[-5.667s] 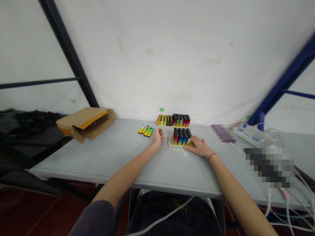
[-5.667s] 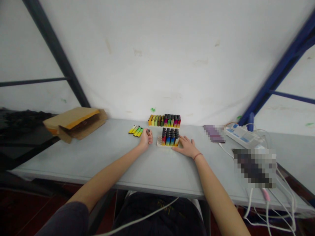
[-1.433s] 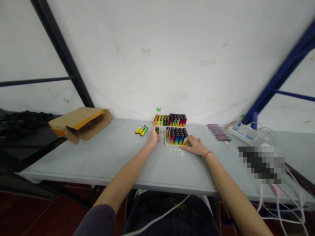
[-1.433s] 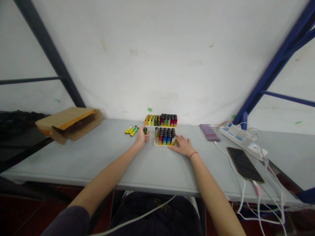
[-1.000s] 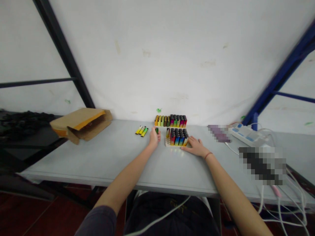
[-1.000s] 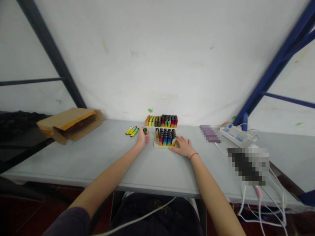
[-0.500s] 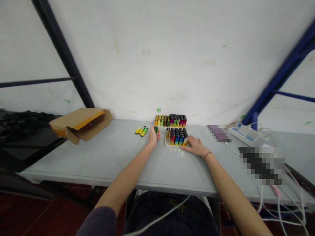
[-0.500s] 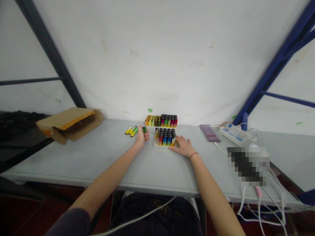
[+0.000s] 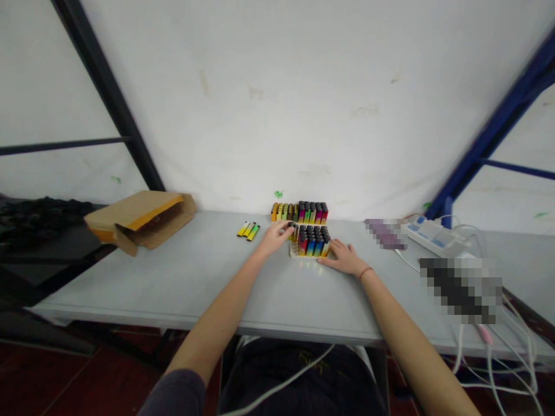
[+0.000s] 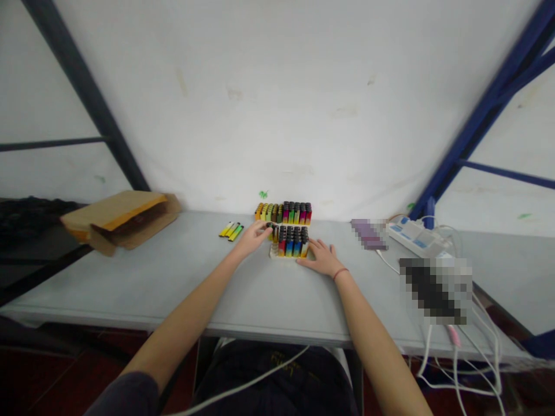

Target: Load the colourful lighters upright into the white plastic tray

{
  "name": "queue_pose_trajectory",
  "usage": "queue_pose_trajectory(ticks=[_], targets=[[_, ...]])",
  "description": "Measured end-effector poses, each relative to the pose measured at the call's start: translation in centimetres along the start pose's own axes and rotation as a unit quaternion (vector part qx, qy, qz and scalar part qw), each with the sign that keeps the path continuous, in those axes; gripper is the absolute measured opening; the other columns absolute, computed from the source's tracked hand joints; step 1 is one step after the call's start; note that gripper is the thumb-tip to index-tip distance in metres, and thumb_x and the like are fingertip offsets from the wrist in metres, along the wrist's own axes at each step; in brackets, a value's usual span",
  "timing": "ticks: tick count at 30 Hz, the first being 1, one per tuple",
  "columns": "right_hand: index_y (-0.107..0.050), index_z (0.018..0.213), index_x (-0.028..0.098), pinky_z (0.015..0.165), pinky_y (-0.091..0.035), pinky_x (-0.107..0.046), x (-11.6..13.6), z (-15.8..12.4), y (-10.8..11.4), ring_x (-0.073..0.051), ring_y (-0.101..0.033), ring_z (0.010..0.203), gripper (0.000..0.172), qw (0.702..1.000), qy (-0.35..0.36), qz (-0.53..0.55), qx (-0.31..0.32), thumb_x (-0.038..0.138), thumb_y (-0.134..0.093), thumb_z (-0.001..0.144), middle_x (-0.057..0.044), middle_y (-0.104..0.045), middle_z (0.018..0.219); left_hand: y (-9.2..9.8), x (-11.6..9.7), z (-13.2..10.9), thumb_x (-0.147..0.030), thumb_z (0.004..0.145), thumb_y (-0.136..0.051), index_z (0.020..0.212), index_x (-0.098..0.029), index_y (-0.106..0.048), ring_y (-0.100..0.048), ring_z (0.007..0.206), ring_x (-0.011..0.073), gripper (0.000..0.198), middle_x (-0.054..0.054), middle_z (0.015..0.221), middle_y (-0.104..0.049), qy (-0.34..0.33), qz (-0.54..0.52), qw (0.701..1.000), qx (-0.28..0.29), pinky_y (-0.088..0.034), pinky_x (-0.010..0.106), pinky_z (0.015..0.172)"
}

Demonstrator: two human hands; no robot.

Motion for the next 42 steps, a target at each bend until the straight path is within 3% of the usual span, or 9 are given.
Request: queue_pose_trajectory(ticks=[5, 10, 13, 16, 22, 26, 29, 35, 42], targets=[[-0.052, 0.150, 0.024, 0.122, -0.019, -0.073, -0.1, 0.1, -0.1, -0.041, -0.027, 0.157, 0.072, 1.000, -0.004, 0.002, 0.005, 0.069, -0.054, 0.093, -0.014, -0.034, 0.170, -0.7, 0.0, -0.4, -0.030, 0.084, -0.071, 0.102, -0.019, -0.076, -0.066, 0.109, 0.0247, 0.022, 0.012, 0.116, -0.072, 0.004, -0.005, 0.999, 0.046, -0.058, 0.032, 0.085], [-0.055, 0.146, 0.025, 0.122, -0.020, -0.073, 0.0, 0.1, -0.1, -0.041, -0.028, 0.156, 0.069, 1.000, 0.000, 0.004, 0.000, 0.068, -0.054, 0.093, -0.014, -0.037, 0.168, -0.6, 0.0, -0.7, -0.026, 0.081, -0.074, 0.108, -0.021, -0.073, -0.069, 0.092, 0.0211, 0.027, 0.008, 0.106, -0.074, 0.014, 0.002, 0.999, 0.050, -0.056, 0.031, 0.084], [-0.055, 0.146, 0.024, 0.122, -0.021, -0.073, 0.0, 0.0, 0.0, -0.042, -0.028, 0.156, 0.069, 1.000, 0.000, 0.002, -0.001, 0.068, -0.054, 0.093, -0.014, -0.038, 0.168, -0.4, -0.2, -0.6, -0.029, 0.084, -0.071, 0.108, -0.021, -0.072, -0.068, 0.092, 0.0218, 0.025, 0.009, 0.108, -0.073, -0.026, 0.071, 0.996, 0.047, -0.054, 0.034, 0.089], [-0.055, 0.146, 0.025, 0.122, -0.021, -0.073, 0.0, 0.0, 0.0, -0.042, -0.028, 0.157, 0.070, 1.000, -0.001, 0.003, 0.002, 0.070, -0.054, 0.092, -0.013, -0.037, 0.168, 0.2, -0.4, -0.4, -0.034, 0.089, -0.066, 0.117, -0.021, -0.070, -0.064, 0.109, 0.0263, 0.031, 0.011, 0.116, -0.072, -0.055, 0.194, 0.979, 0.032, -0.048, 0.040, 0.105], [-0.051, 0.151, 0.025, 0.123, -0.019, -0.072, -0.4, 0.2, -0.2, -0.040, -0.026, 0.158, 0.074, 1.000, -0.004, 0.005, 0.004, 0.071, -0.053, 0.093, -0.014, -0.035, 0.169, 4.9, 1.8, -0.5, -0.042, 0.100, -0.046, 0.146, -0.024, -0.059, -0.036, 0.150, 0.0360, 0.051, 0.015, 0.159, -0.049, 0.105, 0.451, 0.882, -0.088, -0.031, 0.054, 0.121], [-0.054, 0.148, 0.024, 0.123, -0.019, -0.072, -0.4, 0.3, -0.4, -0.040, -0.028, 0.157, 0.071, 1.000, 0.001, 0.006, 0.002, 0.069, -0.054, 0.093, -0.015, -0.038, 0.168, 6.7, 4.5, -0.9, -0.041, 0.102, -0.037, 0.155, -0.024, -0.051, -0.032, 0.154, 0.0374, 0.057, 0.014, 0.169, -0.035, 0.213, 0.472, 0.855, -0.011, -0.030, 0.060, 0.121], [-0.055, 0.147, 0.024, 0.122, -0.019, -0.073, -0.3, 0.2, -0.3, -0.041, -0.029, 0.156, 0.069, 1.000, 0.003, 0.007, -0.002, 0.068, -0.055, 0.093, -0.014, -0.040, 0.167, 6.0, 5.2, -1.1, -0.037, 0.102, -0.031, 0.154, -0.027, -0.051, -0.033, 0.155, 0.0355, 0.056, 0.012, 0.170, -0.034, 0.220, 0.476, 0.851, 0.035, -0.027, 0.063, 0.121], [-0.053, 0.149, 0.026, 0.121, -0.019, -0.074, 0.0, 0.1, -0.1, -0.041, -0.028, 0.156, 0.071, 1.000, 0.009, 0.012, 0.001, 0.070, -0.053, 0.093, -0.012, -0.035, 0.169, 2.3, 4.0, -1.4, -0.039, 0.103, -0.033, 0.152, -0.031, -0.050, -0.032, 0.155, 0.0335, 0.052, 0.011, 0.170, -0.035, 0.171, 0.453, 0.870, 0.095, -0.024, 0.068, 0.121], [-0.049, 0.153, 0.025, 0.121, -0.019, -0.075, -0.1, -0.1, 0.0, -0.041, -0.025, 0.158, 0.077, 1.000, 0.001, 0.014, 0.009, 0.073, -0.051, 0.092, -0.013, -0.033, 0.170, 1.5, 3.1, -1.8, -0.047, 0.101, -0.045, 0.149, -0.026, -0.053, -0.030, 0.154, 0.0387, 0.053, 0.016, 0.168, -0.036, 0.167, 0.457, 0.871, 0.066, -0.026, 0.065, 0.121]])
Point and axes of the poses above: each hand's wrist, its own z-axis towards the middle knuckle, its own y-axis out of the back of the hand, x = y × z, the point moved 4 cm from there along z, towards the middle knuckle
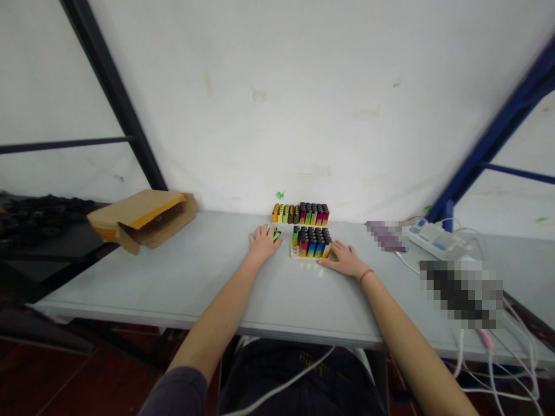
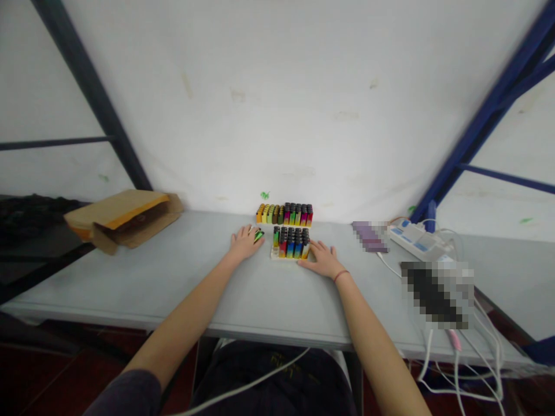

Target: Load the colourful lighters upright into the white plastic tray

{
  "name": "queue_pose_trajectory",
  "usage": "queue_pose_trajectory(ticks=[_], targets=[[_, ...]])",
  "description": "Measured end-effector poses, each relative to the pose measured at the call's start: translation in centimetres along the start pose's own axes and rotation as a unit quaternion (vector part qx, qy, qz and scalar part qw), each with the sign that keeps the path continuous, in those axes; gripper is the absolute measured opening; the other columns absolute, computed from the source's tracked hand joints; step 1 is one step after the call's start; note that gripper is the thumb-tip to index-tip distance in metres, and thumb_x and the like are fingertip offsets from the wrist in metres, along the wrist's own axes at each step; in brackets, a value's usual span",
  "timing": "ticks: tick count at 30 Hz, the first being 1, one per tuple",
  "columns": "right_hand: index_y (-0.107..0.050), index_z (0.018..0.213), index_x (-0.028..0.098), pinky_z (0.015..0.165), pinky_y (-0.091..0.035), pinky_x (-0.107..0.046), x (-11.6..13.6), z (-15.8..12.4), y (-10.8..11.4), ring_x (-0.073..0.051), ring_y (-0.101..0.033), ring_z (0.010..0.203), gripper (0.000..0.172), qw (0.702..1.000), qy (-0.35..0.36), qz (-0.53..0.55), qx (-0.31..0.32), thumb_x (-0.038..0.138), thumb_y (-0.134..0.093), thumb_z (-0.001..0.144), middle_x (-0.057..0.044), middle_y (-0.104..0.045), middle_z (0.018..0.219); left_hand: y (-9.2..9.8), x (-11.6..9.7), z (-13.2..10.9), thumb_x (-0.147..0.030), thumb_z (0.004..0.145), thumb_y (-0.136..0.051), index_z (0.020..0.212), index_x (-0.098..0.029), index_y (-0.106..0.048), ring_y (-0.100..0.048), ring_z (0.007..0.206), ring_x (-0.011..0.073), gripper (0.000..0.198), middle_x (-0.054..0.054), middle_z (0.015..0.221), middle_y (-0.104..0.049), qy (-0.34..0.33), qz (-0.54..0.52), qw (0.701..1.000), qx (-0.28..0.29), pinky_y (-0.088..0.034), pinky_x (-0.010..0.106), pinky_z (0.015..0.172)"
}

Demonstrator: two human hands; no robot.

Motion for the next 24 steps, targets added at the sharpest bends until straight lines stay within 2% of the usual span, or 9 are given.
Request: queue_pose_trajectory(ticks=[7, 12, 15, 18, 20, 22, 24], targets=[[-0.048, 0.153, 0.025, 0.122, -0.018, -0.075, 0.0, 0.0, 0.0, -0.041, -0.024, 0.158, 0.079, 1.000, 0.000, 0.005, 0.001, 0.075, -0.050, 0.092, -0.014, -0.033, 0.170, 0.4, -0.8, -0.3, -0.038, 0.102, -0.049, 0.133, -0.021, -0.063, -0.044, 0.143, 0.0337, 0.039, 0.017, 0.156, -0.049, -0.011, 0.026, 0.998, -0.049, -0.040, 0.052, 0.114], [-0.046, 0.155, 0.024, 0.122, -0.019, -0.074, -0.1, 0.0, 0.0, -0.041, -0.024, 0.158, 0.080, 1.000, -0.007, -0.004, 0.003, 0.074, -0.051, 0.092, -0.015, -0.033, 0.170, 0.3, -1.1, -0.3, -0.031, 0.103, -0.044, 0.129, -0.014, -0.066, -0.047, 0.139, 0.0334, 0.037, 0.020, 0.150, -0.054, -0.004, 0.032, 0.997, -0.070, -0.042, 0.050, 0.111], [-0.049, 0.153, 0.026, 0.122, -0.021, -0.074, -0.2, 0.1, -0.1, -0.041, -0.025, 0.158, 0.075, 1.000, -0.005, -0.009, -0.002, 0.072, -0.053, 0.093, -0.012, -0.035, 0.169, 0.8, -1.0, 0.0, -0.028, 0.105, -0.041, 0.119, -0.014, -0.071, -0.046, 0.140, 0.0326, 0.037, 0.018, 0.148, -0.057, -0.001, 0.007, 0.994, -0.108, -0.040, 0.047, 0.112], [-0.053, 0.148, 0.026, 0.120, -0.024, -0.073, -0.2, 0.2, -0.3, -0.041, -0.031, 0.155, 0.070, 1.000, 0.005, -0.008, -0.015, 0.069, -0.056, 0.093, -0.013, -0.040, 0.167, 1.5, -0.6, 0.6, -0.026, 0.106, -0.037, 0.111, -0.013, -0.071, -0.056, 0.129, 0.0299, 0.037, 0.020, 0.134, -0.066, 0.015, -0.064, 0.989, -0.134, -0.043, 0.040, 0.106], [-0.056, 0.144, 0.024, 0.120, -0.025, -0.072, -0.1, 0.3, -0.4, -0.041, -0.035, 0.152, 0.069, 0.999, 0.000, -0.009, -0.033, 0.068, -0.060, 0.091, -0.015, -0.045, 0.163, 1.6, -0.3, 1.1, -0.025, 0.106, -0.034, 0.107, -0.015, -0.069, -0.066, 0.112, 0.0259, 0.037, 0.017, 0.118, -0.073, 0.035, -0.154, 0.980, -0.124, -0.047, 0.035, 0.097], [-0.058, 0.142, 0.023, 0.120, -0.027, -0.070, 0.0, 0.6, -0.4, -0.041, -0.038, 0.150, 0.071, 0.998, -0.014, -0.015, -0.052, 0.069, -0.064, 0.088, -0.016, -0.047, 0.162, 1.5, 0.0, 1.5, -0.026, 0.107, -0.032, 0.100, -0.018, -0.066, -0.070, 0.089, 0.0215, 0.035, 0.011, 0.101, -0.076, 0.058, -0.264, 0.957, -0.107, -0.048, 0.031, 0.084], [-0.061, 0.139, 0.022, 0.119, -0.028, -0.068, 0.0, 0.9, -0.4, -0.041, -0.039, 0.149, 0.072, 0.997, -0.028, -0.026, -0.064, 0.070, -0.067, 0.085, -0.017, -0.046, 0.162, 1.3, 0.1, 1.6, -0.028, 0.106, -0.035, 0.090, -0.021, -0.063, -0.067, 0.071, 0.0182, 0.033, 0.005, 0.086, -0.074, 0.068, -0.357, 0.926, -0.102, -0.047, 0.029, 0.074]])
Point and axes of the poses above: each hand's wrist, its own z-axis towards the middle knuckle, its own y-axis out of the back of the hand, x = y × z, the point moved 4 cm from there along z, towards the middle knuckle
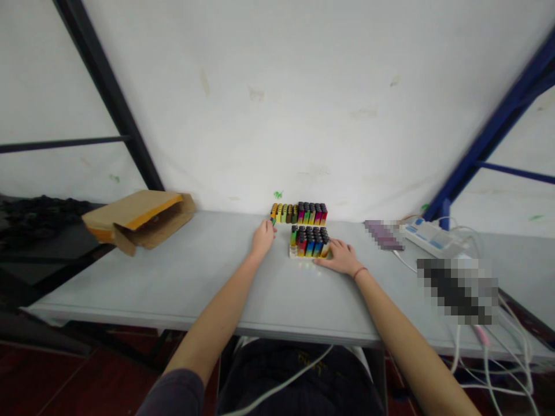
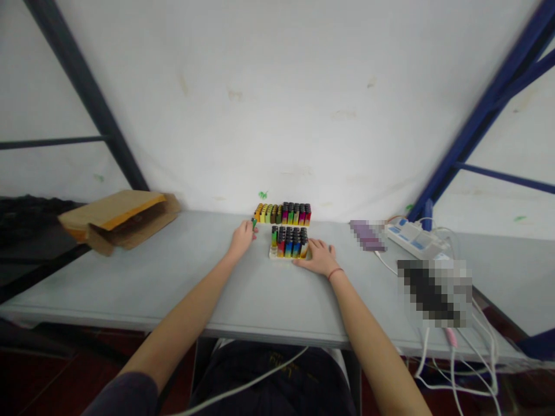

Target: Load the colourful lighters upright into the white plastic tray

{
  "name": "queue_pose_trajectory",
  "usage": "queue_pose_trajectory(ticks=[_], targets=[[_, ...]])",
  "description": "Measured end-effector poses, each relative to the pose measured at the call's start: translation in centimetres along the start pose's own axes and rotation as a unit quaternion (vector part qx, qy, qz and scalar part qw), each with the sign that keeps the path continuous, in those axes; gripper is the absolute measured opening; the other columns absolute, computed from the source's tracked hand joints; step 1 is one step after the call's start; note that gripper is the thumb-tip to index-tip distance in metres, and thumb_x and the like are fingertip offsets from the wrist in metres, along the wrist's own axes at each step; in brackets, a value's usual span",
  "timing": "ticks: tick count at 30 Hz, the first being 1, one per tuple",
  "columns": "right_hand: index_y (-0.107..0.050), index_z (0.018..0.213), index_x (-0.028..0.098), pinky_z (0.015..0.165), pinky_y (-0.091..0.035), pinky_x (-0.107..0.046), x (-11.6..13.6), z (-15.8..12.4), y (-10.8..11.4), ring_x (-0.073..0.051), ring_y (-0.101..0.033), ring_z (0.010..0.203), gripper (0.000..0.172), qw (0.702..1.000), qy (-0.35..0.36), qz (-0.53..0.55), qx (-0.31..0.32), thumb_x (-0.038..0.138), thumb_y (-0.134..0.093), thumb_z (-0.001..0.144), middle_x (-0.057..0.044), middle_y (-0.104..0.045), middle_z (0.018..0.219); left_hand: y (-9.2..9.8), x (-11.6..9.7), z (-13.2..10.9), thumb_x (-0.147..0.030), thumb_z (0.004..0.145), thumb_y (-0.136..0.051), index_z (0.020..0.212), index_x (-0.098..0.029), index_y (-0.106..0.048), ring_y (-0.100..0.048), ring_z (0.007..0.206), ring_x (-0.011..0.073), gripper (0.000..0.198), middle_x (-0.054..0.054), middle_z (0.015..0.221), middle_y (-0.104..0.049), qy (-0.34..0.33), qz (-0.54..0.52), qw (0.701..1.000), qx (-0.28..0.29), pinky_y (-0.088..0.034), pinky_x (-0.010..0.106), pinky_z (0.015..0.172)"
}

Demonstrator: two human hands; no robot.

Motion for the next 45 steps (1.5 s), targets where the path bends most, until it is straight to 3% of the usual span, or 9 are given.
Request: queue_pose_trajectory(ticks=[3, 6, 9, 12, 17, 22, 29, 36, 45], targets=[[-0.066, 0.132, 0.022, 0.117, -0.031, -0.066, -0.1, 0.4, 0.0, -0.041, -0.040, 0.147, 0.071, 1.000, -0.011, -0.010, -0.005, 0.072, -0.070, 0.082, -0.016, -0.046, 0.161, -0.6, -0.1, -0.2, -0.028, 0.103, -0.040, 0.076, -0.021, -0.057, -0.057, 0.057, 0.0153, 0.033, -0.001, 0.065, -0.061, 0.013, -0.095, 0.995, 0.010, -0.043, 0.027, 0.063], [-0.069, 0.128, 0.023, 0.116, -0.032, -0.064, -0.4, 0.8, -0.1, -0.042, -0.043, 0.144, 0.071, 1.000, -0.015, -0.004, -0.016, 0.073, -0.073, 0.078, -0.016, -0.050, 0.159, -1.5, -0.5, -0.5, -0.032, 0.103, -0.040, 0.076, -0.020, -0.058, -0.046, 0.048, 0.0126, 0.034, -0.003, 0.059, -0.050, 0.042, -0.201, 0.978, 0.036, -0.036, 0.026, 0.052], [-0.071, 0.126, 0.025, 0.114, -0.036, -0.061, -0.8, 1.2, -0.1, -0.042, -0.046, 0.141, 0.073, 0.999, -0.012, 0.009, -0.039, 0.075, -0.076, 0.073, -0.015, -0.053, 0.155, -2.3, -0.9, -1.0, -0.045, 0.101, -0.049, 0.080, -0.020, -0.057, -0.042, 0.045, 0.0099, 0.033, -0.003, 0.061, -0.049, 0.076, -0.307, 0.947, 0.053, -0.034, 0.024, 0.047], [-0.072, 0.123, 0.027, 0.111, -0.039, -0.059, -1.3, 1.5, -0.1, -0.042, -0.048, 0.138, 0.070, 0.998, -0.010, 0.017, -0.056, 0.076, -0.077, 0.072, -0.014, -0.057, 0.151, -3.0, -1.2, -1.7, -0.056, 0.094, -0.059, 0.085, -0.022, -0.053, -0.048, 0.046, 0.0100, 0.035, -0.004, 0.065, -0.055, 0.130, -0.389, 0.909, 0.078, -0.041, 0.023, 0.049], [-0.068, 0.130, 0.028, 0.112, -0.039, -0.058, -1.9, 1.8, -0.1, -0.041, -0.048, 0.140, 0.071, 0.998, -0.004, 0.017, -0.052, 0.073, -0.074, 0.076, -0.013, -0.057, 0.151, -3.8, -1.5, -2.8, -0.067, 0.095, -0.045, 0.078, -0.022, -0.049, -0.040, 0.038, 0.0091, 0.048, -0.006, 0.054, -0.046, 0.207, -0.461, 0.850, 0.147, -0.036, 0.021, 0.043], [-0.066, 0.133, 0.026, 0.113, -0.038, -0.057, -2.0, 1.6, -0.3, -0.040, -0.048, 0.140, 0.070, 0.999, 0.015, 0.010, -0.042, 0.072, -0.071, 0.080, -0.014, -0.058, 0.150, -4.0, -1.7, -3.2, -0.063, 0.099, -0.031, 0.063, -0.024, -0.040, -0.026, 0.035, 0.0084, 0.054, -0.008, 0.043, -0.027, 0.201, -0.459, 0.852, 0.150, -0.025, 0.020, 0.039], [-0.066, 0.132, 0.025, 0.112, -0.040, -0.055, -2.1, 1.5, -0.4, -0.038, -0.051, 0.138, 0.069, 0.998, 0.021, 0.011, -0.052, 0.072, -0.071, 0.080, -0.015, -0.060, 0.147, -4.4, -1.5, -3.5, -0.052, 0.096, -0.037, 0.058, -0.024, -0.032, -0.014, 0.033, 0.0075, 0.047, -0.009, 0.041, -0.019, 0.214, -0.434, 0.860, 0.160, -0.012, 0.020, 0.037], [-0.064, 0.131, 0.024, 0.113, -0.038, -0.057, -1.9, 1.4, -0.2, -0.037, -0.052, 0.137, 0.066, 0.998, 0.035, 0.021, -0.041, 0.069, -0.068, 0.083, -0.015, -0.061, 0.145, -4.3, -1.3, -3.3, -0.047, 0.094, -0.037, 0.061, -0.024, -0.032, -0.015, 0.033, 0.0077, 0.040, -0.008, 0.041, -0.021, 0.223, -0.414, 0.872, 0.139, -0.011, 0.020, 0.037], [-0.065, 0.128, 0.025, 0.112, -0.039, -0.058, -1.8, 1.2, -0.1, -0.037, -0.053, 0.134, 0.065, 0.998, 0.036, 0.028, -0.039, 0.072, -0.067, 0.082, -0.014, -0.063, 0.141, -4.2, -1.1, -3.2, -0.059, 0.094, -0.038, 0.063, -0.025, -0.035, -0.019, 0.035, 0.0078, 0.046, -0.009, 0.044, -0.021, 0.192, -0.443, 0.868, 0.112, -0.018, 0.019, 0.038]])
Point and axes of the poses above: each hand's wrist, its own z-axis towards the middle knuckle, its own y-axis out of the back of the hand, x = y × z, the point moved 4 cm from there along z, towards the middle knuckle
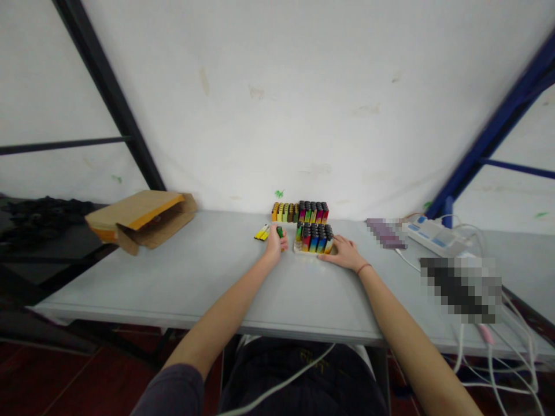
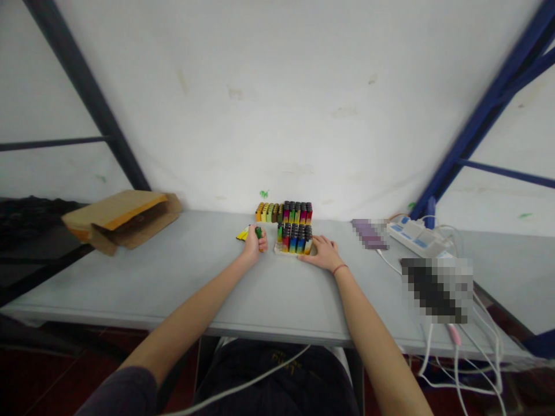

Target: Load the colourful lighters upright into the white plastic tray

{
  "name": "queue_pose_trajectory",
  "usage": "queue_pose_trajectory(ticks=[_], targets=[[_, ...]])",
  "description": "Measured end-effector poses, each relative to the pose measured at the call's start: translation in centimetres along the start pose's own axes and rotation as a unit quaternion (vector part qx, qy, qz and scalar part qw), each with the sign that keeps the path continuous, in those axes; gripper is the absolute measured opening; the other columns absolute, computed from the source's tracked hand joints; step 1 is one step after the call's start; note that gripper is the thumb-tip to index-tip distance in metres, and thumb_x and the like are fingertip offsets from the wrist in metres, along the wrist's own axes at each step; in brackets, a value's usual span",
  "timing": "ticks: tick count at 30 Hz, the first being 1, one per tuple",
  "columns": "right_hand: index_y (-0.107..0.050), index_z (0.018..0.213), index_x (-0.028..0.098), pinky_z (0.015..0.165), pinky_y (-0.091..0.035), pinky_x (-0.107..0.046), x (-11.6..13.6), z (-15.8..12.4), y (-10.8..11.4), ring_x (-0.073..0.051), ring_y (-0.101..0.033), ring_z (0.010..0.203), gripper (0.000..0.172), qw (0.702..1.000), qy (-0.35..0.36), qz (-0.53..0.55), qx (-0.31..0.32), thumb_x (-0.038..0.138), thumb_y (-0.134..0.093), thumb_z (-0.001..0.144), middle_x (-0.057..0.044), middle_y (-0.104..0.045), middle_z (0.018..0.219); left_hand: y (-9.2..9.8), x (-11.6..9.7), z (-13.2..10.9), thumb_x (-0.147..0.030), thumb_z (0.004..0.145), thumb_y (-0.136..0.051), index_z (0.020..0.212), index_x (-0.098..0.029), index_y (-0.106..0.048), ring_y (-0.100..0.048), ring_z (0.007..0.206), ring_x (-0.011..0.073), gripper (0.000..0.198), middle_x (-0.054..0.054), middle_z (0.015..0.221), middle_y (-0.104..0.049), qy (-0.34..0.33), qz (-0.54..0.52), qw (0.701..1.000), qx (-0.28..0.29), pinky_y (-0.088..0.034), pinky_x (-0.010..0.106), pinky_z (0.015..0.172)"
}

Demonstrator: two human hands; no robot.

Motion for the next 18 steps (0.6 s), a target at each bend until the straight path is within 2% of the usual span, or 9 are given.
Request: queue_pose_trajectory(ticks=[2, 5, 11, 18], targets=[[-0.066, 0.126, 0.025, 0.111, -0.039, -0.058, -0.06, 0.02, -0.04, -0.038, -0.054, 0.133, 0.065, 1.000, 0.000, -0.001, 0.000, 0.073, -0.066, 0.082, -0.014, -0.063, 0.140, -0.04, 0.00, -0.05, -0.063, 0.094, -0.033, 0.063, -0.025, -0.036, -0.020, 0.034, 0.0079, 0.050, -0.009, 0.044, -0.022, 0.011, -0.005, 1.000, 0.003, -0.019, 0.019, 0.038], [-0.065, 0.129, 0.024, 0.112, -0.039, -0.058, -0.15, 0.06, -0.14, -0.038, -0.052, 0.135, 0.067, 1.000, 0.002, -0.001, -0.001, 0.072, -0.067, 0.083, -0.015, -0.061, 0.145, -0.16, -0.08, -0.16, -0.058, 0.096, -0.029, 0.062, -0.024, -0.037, -0.019, 0.034, 0.0077, 0.049, -0.009, 0.044, -0.022, 0.026, -0.013, 1.000, 0.007, -0.017, 0.019, 0.038], [-0.065, 0.132, 0.024, 0.113, -0.039, -0.057, -0.21, 0.05, -0.12, -0.038, -0.050, 0.138, 0.070, 1.000, -0.002, -0.001, -0.004, 0.073, -0.069, 0.081, -0.015, -0.060, 0.147, -0.19, -0.08, -0.16, -0.047, 0.093, -0.035, 0.062, -0.025, -0.034, -0.016, 0.034, 0.0083, 0.039, -0.009, 0.043, -0.022, 0.036, -0.009, 0.999, -0.007, -0.013, 0.020, 0.037], [-0.064, 0.130, 0.024, 0.113, -0.038, -0.059, 0.06, -0.05, 0.01, -0.037, -0.053, 0.135, 0.065, 1.000, -0.001, -0.003, 0.002, 0.070, -0.068, 0.083, -0.015, -0.063, 0.141, 0.01, 0.03, -0.32, -0.049, 0.094, -0.035, 0.065, -0.025, -0.034, -0.019, 0.034, 0.0083, 0.038, -0.009, 0.045, -0.025, -0.008, -0.012, 0.999, -0.041, -0.018, 0.021, 0.038]])
Point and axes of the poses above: each hand's wrist, its own z-axis towards the middle knuckle, its own y-axis out of the back of the hand, x = y × z, the point moved 4 cm from there along z, towards the middle knuckle
